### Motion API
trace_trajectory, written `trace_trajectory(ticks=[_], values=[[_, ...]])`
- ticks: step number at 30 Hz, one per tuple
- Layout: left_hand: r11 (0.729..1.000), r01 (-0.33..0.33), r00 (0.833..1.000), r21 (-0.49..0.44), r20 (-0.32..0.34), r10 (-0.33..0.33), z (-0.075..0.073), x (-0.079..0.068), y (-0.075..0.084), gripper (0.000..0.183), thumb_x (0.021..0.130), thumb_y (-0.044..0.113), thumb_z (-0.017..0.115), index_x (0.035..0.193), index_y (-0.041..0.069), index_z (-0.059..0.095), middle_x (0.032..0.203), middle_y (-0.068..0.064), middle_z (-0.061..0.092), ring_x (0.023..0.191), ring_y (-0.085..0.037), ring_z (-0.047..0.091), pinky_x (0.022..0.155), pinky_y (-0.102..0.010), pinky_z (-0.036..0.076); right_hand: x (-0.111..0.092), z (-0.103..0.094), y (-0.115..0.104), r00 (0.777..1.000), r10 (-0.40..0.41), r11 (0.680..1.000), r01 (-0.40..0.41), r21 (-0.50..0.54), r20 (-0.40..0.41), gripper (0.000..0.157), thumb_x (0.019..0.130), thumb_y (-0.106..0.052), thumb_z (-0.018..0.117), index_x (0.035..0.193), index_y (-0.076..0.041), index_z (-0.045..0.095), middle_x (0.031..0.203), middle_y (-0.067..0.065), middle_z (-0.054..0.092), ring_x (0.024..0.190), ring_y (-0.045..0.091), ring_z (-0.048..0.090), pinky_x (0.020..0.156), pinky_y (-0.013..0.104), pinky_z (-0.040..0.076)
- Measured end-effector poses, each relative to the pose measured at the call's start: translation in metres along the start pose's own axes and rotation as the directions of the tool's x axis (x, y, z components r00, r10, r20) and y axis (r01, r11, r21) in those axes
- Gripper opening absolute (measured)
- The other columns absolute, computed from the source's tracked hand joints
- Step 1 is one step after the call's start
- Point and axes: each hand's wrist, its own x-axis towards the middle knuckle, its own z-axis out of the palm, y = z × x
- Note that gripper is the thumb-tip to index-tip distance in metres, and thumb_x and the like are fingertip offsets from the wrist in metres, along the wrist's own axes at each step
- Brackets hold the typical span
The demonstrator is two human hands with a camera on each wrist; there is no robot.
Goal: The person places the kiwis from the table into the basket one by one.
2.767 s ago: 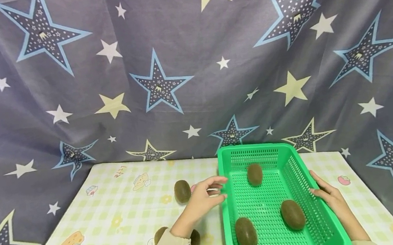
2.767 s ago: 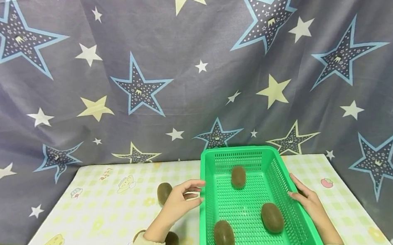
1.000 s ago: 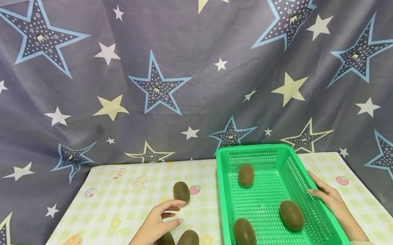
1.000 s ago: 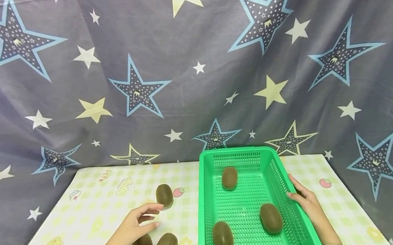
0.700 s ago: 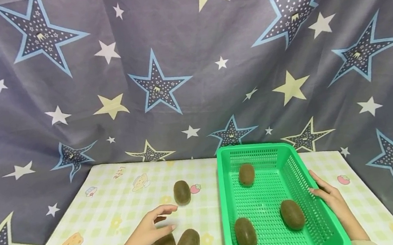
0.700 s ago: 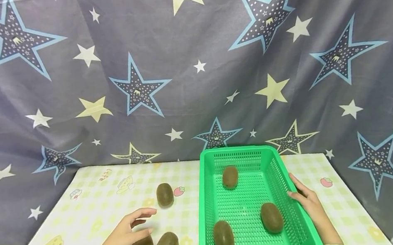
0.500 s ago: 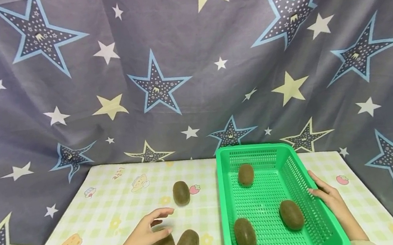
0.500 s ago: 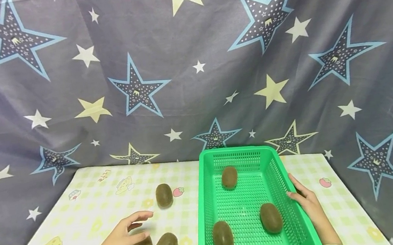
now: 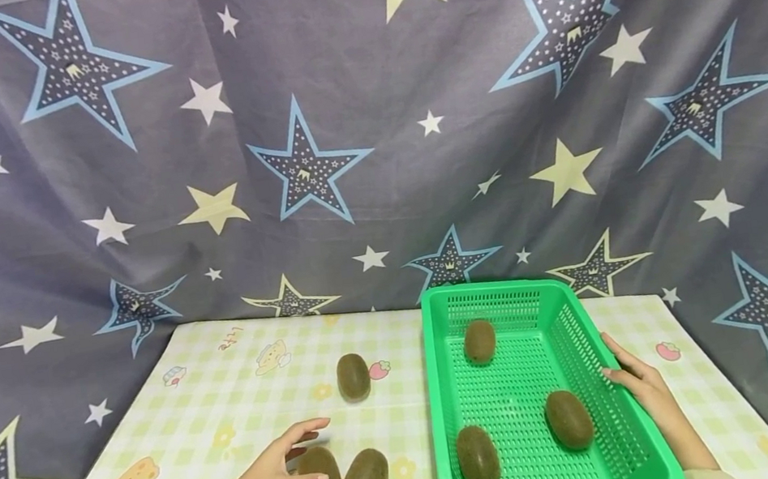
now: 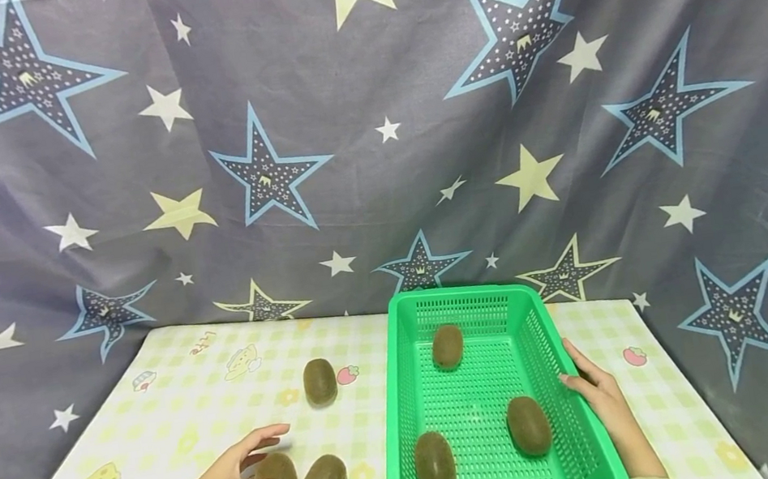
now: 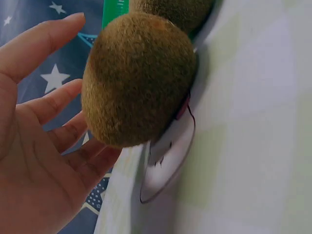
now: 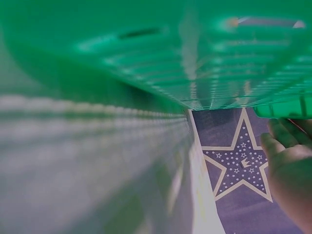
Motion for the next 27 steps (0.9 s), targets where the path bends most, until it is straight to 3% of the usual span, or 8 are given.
trace_trajectory(ticks=[3,8,11,16,27], values=[[0.999,0.038,0.999,-0.007,0.018,-0.038,0.0008,-0.0032,-0.0011,0.067,0.085,0.018,0.067,0.143,0.006,0.035,0.141,-0.024,0.041,0.124,-0.035,0.044,0.1,-0.041,0.042,-0.0008,-0.0004,-0.0001,1.0,0.01,1.0,-0.01,-0.008,0.0,0.054,0.096,-0.013,0.051,0.144,0.002,0.031,0.135,-0.037,0.035,0.113,-0.029,0.029,0.089,-0.002,0.028],[0.994,0.074,0.995,-0.077,0.068,-0.068,0.0028,-0.0075,-0.0042,0.071,0.084,0.018,0.069,0.144,0.005,0.033,0.143,-0.024,0.038,0.12,-0.006,0.042,0.095,-0.015,0.035,-0.0009,-0.0001,-0.0006,1.0,0.006,1.0,-0.006,-0.009,0.0,0.054,0.096,-0.012,0.051,0.144,0.004,0.031,0.135,-0.036,0.034,0.114,-0.028,0.028,0.088,-0.002,0.029],[0.988,0.058,0.994,-0.141,0.098,-0.045,0.004,-0.0087,-0.0069,0.073,0.083,0.014,0.069,0.144,0.001,0.03,0.144,-0.029,0.034,0.116,0.001,0.042,0.094,-0.013,0.034,0.0001,0.0002,-0.0012,1.0,0.002,1.0,-0.002,-0.008,0.002,0.054,0.096,-0.012,0.051,0.144,0.003,0.031,0.135,-0.036,0.034,0.113,-0.028,0.028,0.089,-0.002,0.029],[0.979,0.058,0.992,-0.194,0.122,-0.034,0.0049,-0.0088,-0.0088,0.074,0.082,0.012,0.07,0.143,-0.003,0.029,0.142,-0.032,0.033,0.115,-0.001,0.044,0.094,-0.015,0.036,0.0007,-0.0005,0.0005,1.0,0.016,1.0,-0.016,-0.012,-0.001,0.055,0.096,-0.011,0.051,0.146,-0.001,0.03,0.134,-0.037,0.034,0.113,-0.029,0.029,0.089,-0.002,0.028],[0.992,0.094,0.992,-0.082,0.089,-0.087,0.0048,-0.0074,-0.0057,0.071,0.078,0.022,0.074,0.136,-0.002,0.041,0.129,-0.024,0.051,0.104,-0.004,0.051,0.088,-0.017,0.042,0.0,0.0002,0.0,1.0,0.013,1.0,-0.013,0.004,-0.004,0.055,0.096,-0.013,0.052,0.146,-0.004,0.031,0.133,-0.037,0.036,0.112,-0.028,0.032,0.089,-0.002,0.029]])
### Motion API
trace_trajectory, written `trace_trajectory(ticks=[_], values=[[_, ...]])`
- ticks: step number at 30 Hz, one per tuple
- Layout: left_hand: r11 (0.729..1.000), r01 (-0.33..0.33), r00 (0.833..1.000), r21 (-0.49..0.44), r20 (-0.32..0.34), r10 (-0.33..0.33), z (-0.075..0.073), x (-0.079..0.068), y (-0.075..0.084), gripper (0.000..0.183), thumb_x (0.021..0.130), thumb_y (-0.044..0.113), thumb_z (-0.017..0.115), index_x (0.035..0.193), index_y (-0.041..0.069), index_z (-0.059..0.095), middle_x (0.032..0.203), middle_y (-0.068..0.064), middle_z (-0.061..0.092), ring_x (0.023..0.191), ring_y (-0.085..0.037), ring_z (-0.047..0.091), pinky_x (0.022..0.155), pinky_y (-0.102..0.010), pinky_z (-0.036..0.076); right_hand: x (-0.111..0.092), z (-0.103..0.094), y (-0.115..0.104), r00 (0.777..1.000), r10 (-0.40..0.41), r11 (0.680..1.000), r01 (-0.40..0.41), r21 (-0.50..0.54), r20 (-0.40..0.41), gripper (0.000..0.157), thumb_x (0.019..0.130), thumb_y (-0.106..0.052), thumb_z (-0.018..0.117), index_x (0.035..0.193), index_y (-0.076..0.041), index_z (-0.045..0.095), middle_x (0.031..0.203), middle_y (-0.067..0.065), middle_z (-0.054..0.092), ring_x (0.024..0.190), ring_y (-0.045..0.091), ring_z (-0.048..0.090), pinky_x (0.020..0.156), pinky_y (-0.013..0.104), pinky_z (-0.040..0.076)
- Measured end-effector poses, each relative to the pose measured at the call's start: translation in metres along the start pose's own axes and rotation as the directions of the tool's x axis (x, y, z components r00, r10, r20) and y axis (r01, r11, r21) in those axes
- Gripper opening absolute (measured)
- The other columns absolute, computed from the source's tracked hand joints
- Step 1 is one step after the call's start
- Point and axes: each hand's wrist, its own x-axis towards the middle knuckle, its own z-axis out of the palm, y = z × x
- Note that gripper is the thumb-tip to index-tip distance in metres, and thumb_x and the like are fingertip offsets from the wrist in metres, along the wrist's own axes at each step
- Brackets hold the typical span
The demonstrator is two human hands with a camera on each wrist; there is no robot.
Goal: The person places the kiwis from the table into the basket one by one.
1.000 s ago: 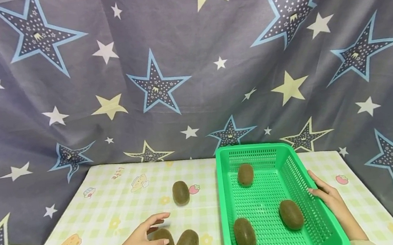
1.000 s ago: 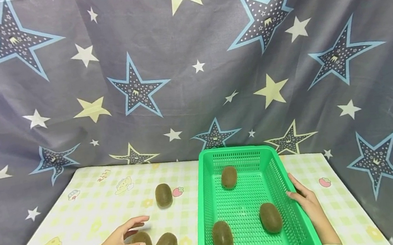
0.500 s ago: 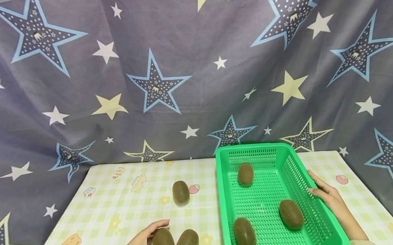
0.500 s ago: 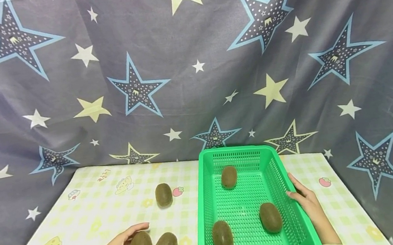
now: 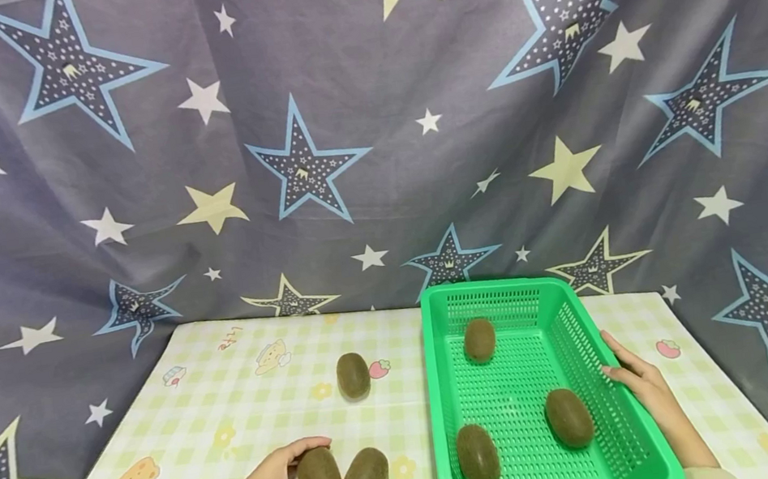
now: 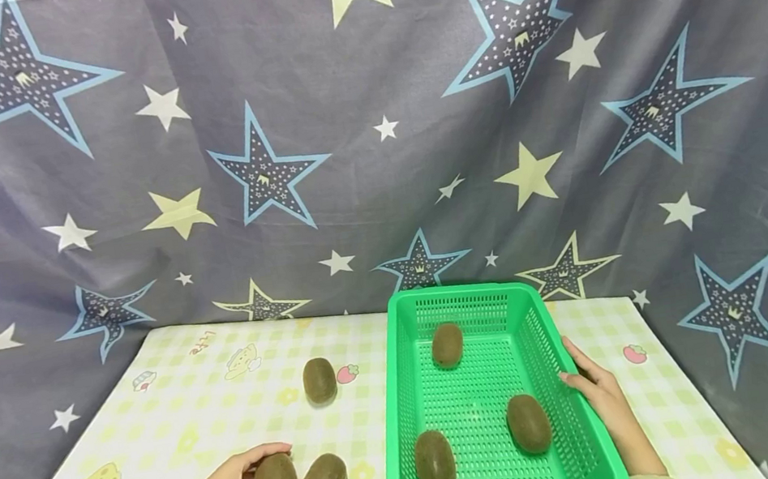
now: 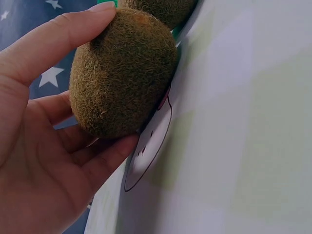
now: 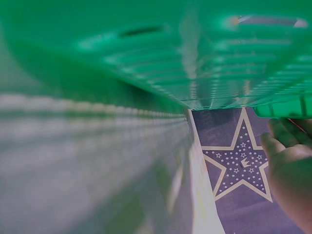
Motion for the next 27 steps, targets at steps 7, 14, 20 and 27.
trace_trajectory(ticks=[7,14,20,27], values=[[0.998,0.004,1.0,0.059,-0.024,-0.003,-0.001,-0.001,0.002,0.07,0.076,0.023,0.075,0.133,-0.003,0.045,0.123,-0.018,0.056,0.1,-0.005,0.053,0.084,-0.017,0.044,0.0,0.001,-0.001,1.0,0.013,1.0,-0.013,0.016,0.01,0.055,0.096,-0.013,0.052,0.146,-0.003,0.031,0.138,-0.033,0.035,0.112,-0.028,0.032,0.089,-0.002,0.029],[0.996,-0.048,0.999,0.075,-0.01,0.049,-0.007,0.001,0.006,0.067,0.076,0.021,0.076,0.131,-0.004,0.046,0.119,-0.013,0.06,0.098,-0.005,0.054,0.083,-0.02,0.046,-0.001,0.0,0.0,1.0,0.01,1.0,-0.01,0.003,0.005,0.055,0.096,-0.013,0.051,0.145,0.001,0.03,0.137,-0.034,0.036,0.113,-0.028,0.031,0.089,-0.002,0.029],[0.996,-0.069,0.997,0.051,-0.015,0.069,-0.012,0.004,0.012,0.067,0.077,0.019,0.075,0.131,-0.007,0.046,0.124,-0.022,0.056,0.102,-0.004,0.053,0.084,-0.021,0.047,-0.002,0.0,0.0,1.0,0.008,1.0,-0.008,-0.009,0.006,0.055,0.096,-0.014,0.051,0.146,-0.002,0.031,0.138,-0.033,0.035,0.114,-0.028,0.029,0.09,-0.002,0.028],[0.993,-0.07,0.995,0.095,-0.061,0.076,-0.012,0.012,0.015,0.067,0.077,0.021,0.075,0.134,0.0,0.046,0.13,-0.022,0.053,0.106,-0.006,0.054,0.09,-0.021,0.045,-0.001,0.0,-0.002,1.0,0.02,1.0,-0.02,-0.01,0.009,0.055,0.096,-0.015,0.051,0.148,-0.011,0.031,0.137,-0.034,0.034,0.113,-0.028,0.029,0.09,-0.002,0.028]])
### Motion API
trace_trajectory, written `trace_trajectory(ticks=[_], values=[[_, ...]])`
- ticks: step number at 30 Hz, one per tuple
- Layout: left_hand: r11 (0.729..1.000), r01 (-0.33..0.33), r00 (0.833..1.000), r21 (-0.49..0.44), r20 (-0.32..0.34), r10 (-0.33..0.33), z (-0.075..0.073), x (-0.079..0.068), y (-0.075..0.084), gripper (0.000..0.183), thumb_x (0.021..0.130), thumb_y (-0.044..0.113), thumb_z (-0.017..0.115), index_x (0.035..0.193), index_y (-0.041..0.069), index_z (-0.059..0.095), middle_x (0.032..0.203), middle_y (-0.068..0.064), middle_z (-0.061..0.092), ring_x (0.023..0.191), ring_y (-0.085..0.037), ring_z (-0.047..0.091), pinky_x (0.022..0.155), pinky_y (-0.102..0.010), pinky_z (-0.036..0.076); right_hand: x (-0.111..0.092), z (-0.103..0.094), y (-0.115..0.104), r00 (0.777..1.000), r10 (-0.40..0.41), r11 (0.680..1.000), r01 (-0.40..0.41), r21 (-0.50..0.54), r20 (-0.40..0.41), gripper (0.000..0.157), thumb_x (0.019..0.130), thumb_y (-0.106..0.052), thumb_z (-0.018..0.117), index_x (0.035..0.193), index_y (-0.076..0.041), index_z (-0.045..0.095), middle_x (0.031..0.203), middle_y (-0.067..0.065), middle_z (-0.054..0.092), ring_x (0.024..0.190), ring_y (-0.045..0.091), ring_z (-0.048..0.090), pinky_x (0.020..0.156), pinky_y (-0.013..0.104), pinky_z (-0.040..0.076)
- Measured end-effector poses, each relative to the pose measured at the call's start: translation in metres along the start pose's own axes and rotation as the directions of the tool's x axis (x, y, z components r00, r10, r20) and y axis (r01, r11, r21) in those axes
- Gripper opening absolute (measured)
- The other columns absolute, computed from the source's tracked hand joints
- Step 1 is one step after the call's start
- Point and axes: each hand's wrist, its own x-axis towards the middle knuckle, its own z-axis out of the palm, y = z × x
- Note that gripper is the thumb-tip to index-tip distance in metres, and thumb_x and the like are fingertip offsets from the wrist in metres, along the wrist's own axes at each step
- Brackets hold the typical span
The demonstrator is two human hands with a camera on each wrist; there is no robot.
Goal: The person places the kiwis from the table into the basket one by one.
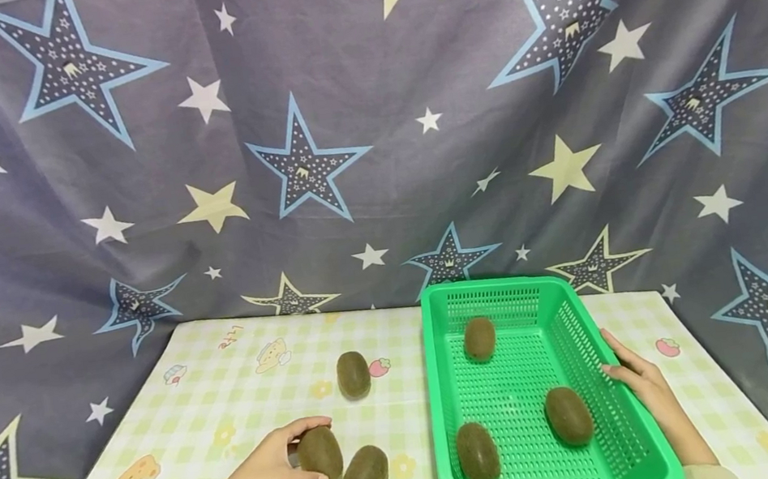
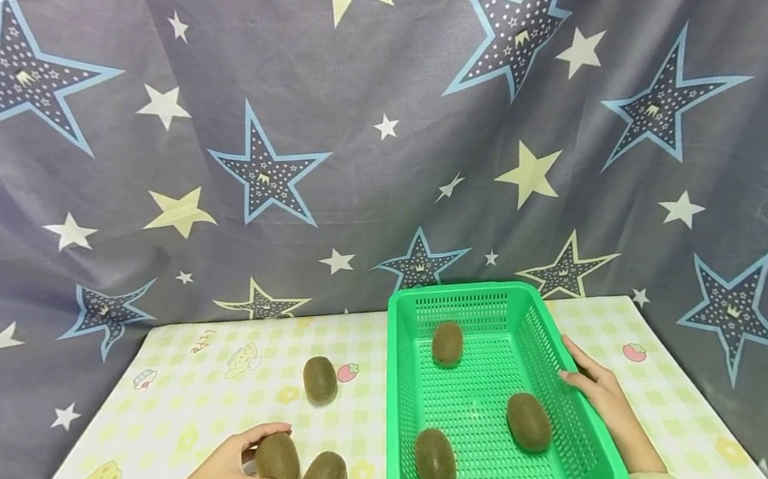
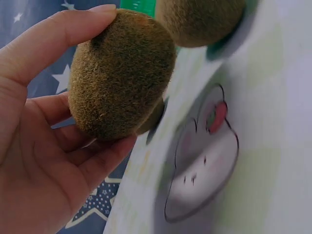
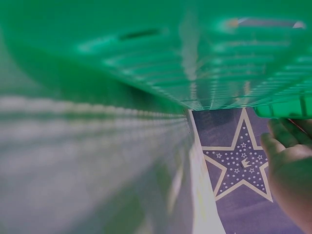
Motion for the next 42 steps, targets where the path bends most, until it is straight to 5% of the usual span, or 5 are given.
trace_trajectory(ticks=[19,36,42], values=[[1.0,-0.021,0.997,0.013,-0.075,0.022,0.015,0.033,0.037,0.065,0.077,0.025,0.076,0.135,0.018,0.048,0.129,-0.006,0.056,0.11,-0.012,0.055,0.096,-0.026,0.044,0.001,-0.001,0.001,1.0,-0.004,1.0,0.004,-0.003,-0.008,0.055,0.096,-0.012,0.052,0.147,-0.012,0.032,0.135,-0.037,0.034,0.113,-0.029,0.029,0.09,-0.003,0.027],[0.995,-0.092,0.989,-0.027,-0.115,0.089,0.032,0.064,0.059,0.065,0.078,0.022,0.076,0.136,0.013,0.048,0.131,-0.008,0.056,0.113,-0.017,0.054,0.097,-0.029,0.044,0.002,0.0,0.003,1.0,0.007,1.0,-0.007,-0.018,-0.016,0.056,0.096,-0.012,0.052,0.147,-0.019,0.032,0.135,-0.036,0.034,0.111,-0.03,0.03,0.089,-0.002,0.028],[0.992,-0.123,0.982,-0.037,-0.147,0.117,0.033,0.073,0.069,0.065,0.076,0.021,0.078,0.134,0.01,0.049,0.136,-0.012,0.052,0.115,-0.023,0.055,0.096,-0.027,0.046,0.002,0.0,0.002,1.0,-0.012,0.999,0.011,-0.033,-0.018,0.055,0.095,-0.011,0.052,0.147,-0.01,0.032,0.132,-0.038,0.034,0.112,-0.03,0.028,0.089,-0.003,0.027]])
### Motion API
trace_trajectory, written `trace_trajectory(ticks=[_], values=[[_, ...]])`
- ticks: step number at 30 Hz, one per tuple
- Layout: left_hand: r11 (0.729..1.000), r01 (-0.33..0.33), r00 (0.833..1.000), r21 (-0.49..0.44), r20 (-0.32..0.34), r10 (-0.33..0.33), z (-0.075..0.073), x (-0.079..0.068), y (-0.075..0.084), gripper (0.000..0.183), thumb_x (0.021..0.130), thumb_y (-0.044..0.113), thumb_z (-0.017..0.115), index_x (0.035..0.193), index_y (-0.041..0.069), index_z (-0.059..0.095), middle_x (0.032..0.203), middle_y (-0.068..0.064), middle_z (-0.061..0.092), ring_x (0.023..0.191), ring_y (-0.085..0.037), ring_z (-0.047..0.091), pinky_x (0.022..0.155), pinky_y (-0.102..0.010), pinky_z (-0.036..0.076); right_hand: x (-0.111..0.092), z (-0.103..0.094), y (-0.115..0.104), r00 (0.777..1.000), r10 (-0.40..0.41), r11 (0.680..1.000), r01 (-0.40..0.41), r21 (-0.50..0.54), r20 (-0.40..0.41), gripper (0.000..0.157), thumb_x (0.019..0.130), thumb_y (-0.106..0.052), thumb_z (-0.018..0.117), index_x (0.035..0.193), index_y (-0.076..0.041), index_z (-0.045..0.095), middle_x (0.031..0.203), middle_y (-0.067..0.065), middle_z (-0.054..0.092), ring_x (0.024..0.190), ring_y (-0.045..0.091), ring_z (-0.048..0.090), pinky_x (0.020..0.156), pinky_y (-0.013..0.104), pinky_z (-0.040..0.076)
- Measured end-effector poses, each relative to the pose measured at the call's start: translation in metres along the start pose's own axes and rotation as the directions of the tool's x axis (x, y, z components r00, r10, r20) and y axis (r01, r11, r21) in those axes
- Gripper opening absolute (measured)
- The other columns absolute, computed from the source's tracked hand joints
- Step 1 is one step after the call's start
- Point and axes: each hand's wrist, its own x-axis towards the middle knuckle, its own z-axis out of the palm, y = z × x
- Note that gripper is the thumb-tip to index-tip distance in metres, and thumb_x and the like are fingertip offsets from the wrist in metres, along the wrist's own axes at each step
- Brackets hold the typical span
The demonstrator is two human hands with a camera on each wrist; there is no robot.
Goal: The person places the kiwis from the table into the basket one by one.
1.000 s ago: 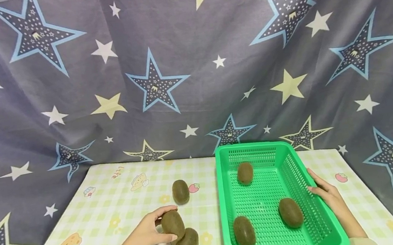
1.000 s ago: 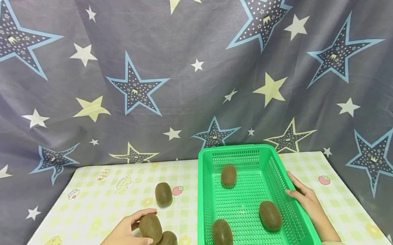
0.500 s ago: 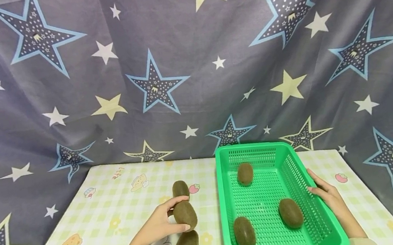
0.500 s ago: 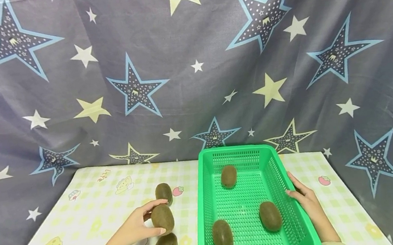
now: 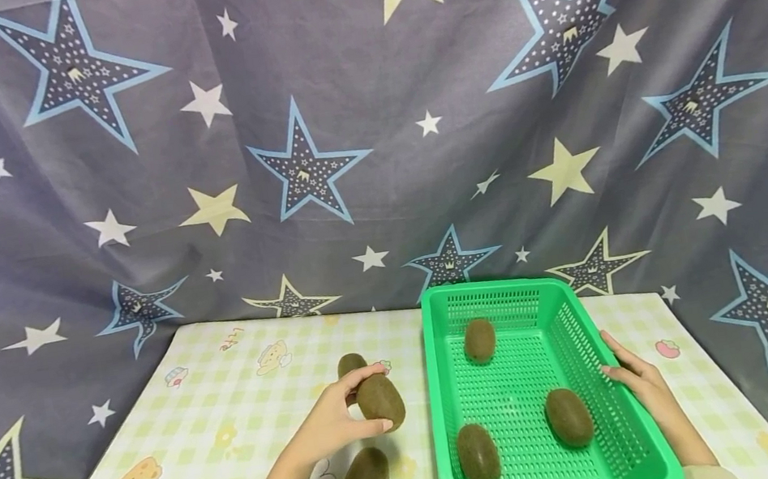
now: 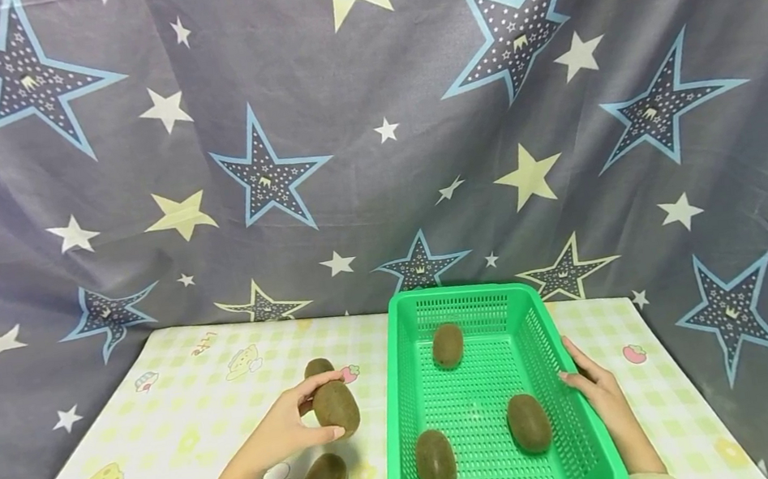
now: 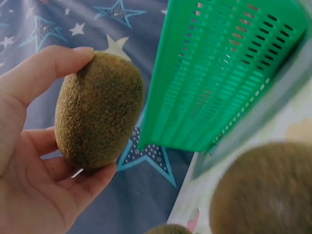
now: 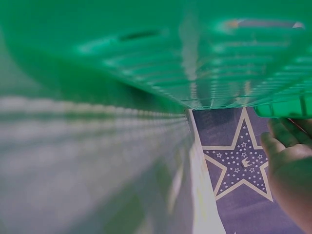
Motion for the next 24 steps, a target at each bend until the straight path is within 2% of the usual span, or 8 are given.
trace_trajectory(ticks=[4,8,12,16,20,24], values=[[0.999,0.026,0.999,-0.039,-0.026,-0.027,0.004,0.008,0.006,0.065,0.076,0.019,0.078,0.133,0.009,0.05,0.127,-0.013,0.056,0.102,-0.016,0.059,0.092,-0.025,0.047,0.0,0.0,-0.001,1.0,0.001,1.0,-0.001,0.0,0.006,0.055,0.096,-0.012,0.052,0.147,-0.007,0.031,0.132,-0.039,0.034,0.111,-0.03,0.029,0.089,-0.003,0.027],[0.999,0.003,0.999,-0.055,-0.034,-0.005,0.01,0.017,0.013,0.065,0.075,0.017,0.079,0.133,0.008,0.051,0.123,-0.015,0.058,0.097,-0.014,0.06,0.091,-0.025,0.048,-0.001,-0.001,-0.002,1.0,0.013,1.0,-0.013,-0.002,0.016,0.056,0.096,-0.014,0.051,0.147,-0.008,0.029,0.132,-0.039,0.033,0.111,-0.03,0.028,0.088,-0.003,0.027],[0.998,-0.029,0.999,-0.064,-0.033,0.027,0.018,0.025,0.018,0.066,0.075,0.017,0.079,0.133,0.006,0.051,0.127,-0.016,0.057,0.103,-0.019,0.06,0.094,-0.027,0.047,-0.002,-0.001,-0.002,1.0,0.018,1.0,-0.018,0.003,0.014,0.055,0.096,-0.014,0.051,0.148,-0.011,0.03,0.134,-0.038,0.033,0.111,-0.03,0.029,0.088,-0.003,0.027],[0.996,-0.031,0.999,-0.08,-0.031,0.029,0.025,0.033,0.022,0.066,0.075,0.016,0.079,0.134,0.006,0.05,0.132,-0.015,0.054,0.111,-0.025,0.057,0.097,-0.029,0.046,-0.002,-0.001,-0.002,1.0,0.014,1.0,-0.014,0.009,0.013,0.055,0.096,-0.013,0.051,0.148,-0.011,0.03,0.134,-0.037,0.033,0.111,-0.03,0.029,0.088,-0.003,0.028],[0.995,-0.033,0.999,-0.093,-0.015,0.032,0.034,0.04,0.027,0.067,0.076,0.015,0.078,0.135,0.004,0.049,0.133,-0.017,0.053,0.113,-0.028,0.056,0.098,-0.037,0.046,-0.001,-0.001,-0.001,1.0,0.006,1.0,-0.006,-0.008,0.008,0.055,0.096,-0.013,0.051,0.147,-0.009,0.03,0.134,-0.038,0.033,0.111,-0.03,0.028,0.088,-0.003,0.028],[0.995,-0.019,1.0,-0.094,0.003,0.02,0.043,0.045,0.031,0.068,0.076,0.017,0.078,0.136,0.009,0.049,0.132,-0.014,0.056,0.112,-0.028,0.059,0.103,-0.042,0.041,-0.001,-0.001,-0.001,1.0,0.014,1.0,-0.014,-0.019,0.002,0.055,0.096,-0.013,0.051,0.147,-0.011,0.031,0.133,-0.038,0.033,0.111,-0.029,0.027,0.089,-0.003,0.028]])
